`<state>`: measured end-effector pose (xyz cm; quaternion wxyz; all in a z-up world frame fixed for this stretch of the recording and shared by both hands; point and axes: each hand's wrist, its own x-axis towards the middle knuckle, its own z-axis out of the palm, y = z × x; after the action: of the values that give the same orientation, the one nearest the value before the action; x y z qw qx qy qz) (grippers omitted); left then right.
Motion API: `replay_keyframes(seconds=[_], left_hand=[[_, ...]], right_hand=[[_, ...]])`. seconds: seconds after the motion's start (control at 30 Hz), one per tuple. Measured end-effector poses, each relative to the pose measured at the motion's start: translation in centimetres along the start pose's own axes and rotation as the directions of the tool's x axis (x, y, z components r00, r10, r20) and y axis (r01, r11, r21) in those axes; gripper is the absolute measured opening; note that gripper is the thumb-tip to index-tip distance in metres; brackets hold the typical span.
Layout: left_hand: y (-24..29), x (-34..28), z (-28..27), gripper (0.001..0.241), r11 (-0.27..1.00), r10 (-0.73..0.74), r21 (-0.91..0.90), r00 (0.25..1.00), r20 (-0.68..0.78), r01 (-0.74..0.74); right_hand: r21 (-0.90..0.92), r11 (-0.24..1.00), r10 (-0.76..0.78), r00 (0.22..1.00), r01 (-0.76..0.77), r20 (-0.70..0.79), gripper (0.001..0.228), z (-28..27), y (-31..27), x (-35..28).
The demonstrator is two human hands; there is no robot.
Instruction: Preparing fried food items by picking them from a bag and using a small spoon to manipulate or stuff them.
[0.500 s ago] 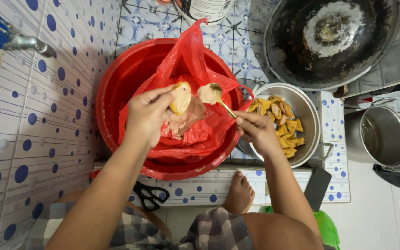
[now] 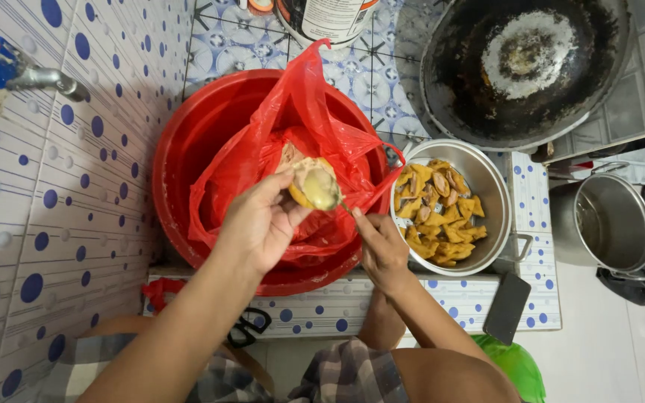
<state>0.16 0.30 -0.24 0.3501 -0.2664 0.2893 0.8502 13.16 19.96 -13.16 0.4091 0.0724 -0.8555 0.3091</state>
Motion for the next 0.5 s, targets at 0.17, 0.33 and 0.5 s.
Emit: replay_keyframes(seconds=[0.17,0.33,0.5], left_hand=[[-0.4,-0.2,0.1,0.04,0.998,-0.044,-0.037,0.999,0.01,0.044],[0.3,-0.5,0.2,0.026,0.996,0.013,-0.083,0.999,0.044,-0.01],[2.1,0.3,-0.4,0.03,0.945,0.3,0.074,0.933,0.2,-0.32]], right_hand=[[0.049,0.999,-0.022,0.998,0.025,-0.057,0.026,-0.3,0.1,-0.8],[0.051,0.998,-0.018,0.995,0.023,-0.096,0.026,-0.9,2.0,-2.8],[0.197,0.96,0.201,0.979,-0.201,0.02,0.031,-2.9,0.5,0.1]])
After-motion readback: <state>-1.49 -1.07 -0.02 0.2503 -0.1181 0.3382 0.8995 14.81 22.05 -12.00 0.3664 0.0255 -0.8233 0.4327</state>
